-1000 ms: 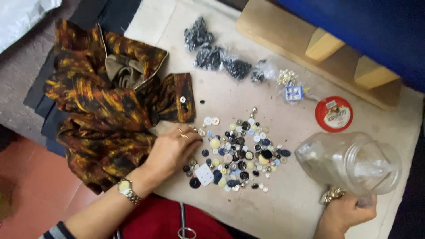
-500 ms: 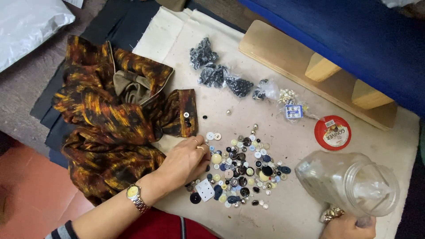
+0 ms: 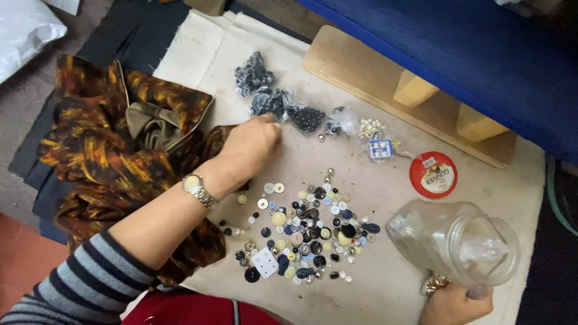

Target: Sorting and picking up various buttons from a work surface and placing them into a plastic jar.

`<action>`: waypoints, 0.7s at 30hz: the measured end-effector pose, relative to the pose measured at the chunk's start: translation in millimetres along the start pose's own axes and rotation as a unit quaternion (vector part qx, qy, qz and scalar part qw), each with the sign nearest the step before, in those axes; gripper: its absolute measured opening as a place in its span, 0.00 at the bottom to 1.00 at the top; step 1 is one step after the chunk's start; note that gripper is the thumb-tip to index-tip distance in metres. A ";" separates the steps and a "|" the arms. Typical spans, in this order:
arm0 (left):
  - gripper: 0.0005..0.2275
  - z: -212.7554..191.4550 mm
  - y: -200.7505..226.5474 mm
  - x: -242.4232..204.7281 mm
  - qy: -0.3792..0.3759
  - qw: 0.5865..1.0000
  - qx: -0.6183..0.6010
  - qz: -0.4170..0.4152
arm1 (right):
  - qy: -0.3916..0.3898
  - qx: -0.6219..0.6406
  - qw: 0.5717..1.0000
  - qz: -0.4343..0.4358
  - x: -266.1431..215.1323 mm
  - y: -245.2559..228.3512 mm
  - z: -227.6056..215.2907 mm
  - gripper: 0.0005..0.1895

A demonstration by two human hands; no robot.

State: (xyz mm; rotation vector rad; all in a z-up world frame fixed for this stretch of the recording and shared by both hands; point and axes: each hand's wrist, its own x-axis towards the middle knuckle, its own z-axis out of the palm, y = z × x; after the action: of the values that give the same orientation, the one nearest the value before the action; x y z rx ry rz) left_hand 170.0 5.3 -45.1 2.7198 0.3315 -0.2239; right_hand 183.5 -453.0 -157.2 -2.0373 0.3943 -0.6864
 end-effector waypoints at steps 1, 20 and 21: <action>0.05 -9.4 14.9 -2.3 0.018 0.998 -0.045 0.048 | -0.008 0.013 1.000 -0.007 0.8 -4.1 0.6 0.07; 0.08 52.4 81.6 -30.7 0.080 0.951 -0.183 0.236 | -0.068 0.155 0.985 0.026 11.8 -3.7 1.9 0.03; 0.08 58.5 87.1 -46.2 0.081 0.952 -0.181 0.233 | -0.071 0.157 0.985 0.026 15.2 7.5 2.5 0.03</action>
State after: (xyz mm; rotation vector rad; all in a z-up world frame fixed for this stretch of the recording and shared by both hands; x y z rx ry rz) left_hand 142.0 -105.2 -57.8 2.3668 -0.2134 0.1790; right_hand 197.0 -463.2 -159.9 -1.7566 0.2383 -0.5299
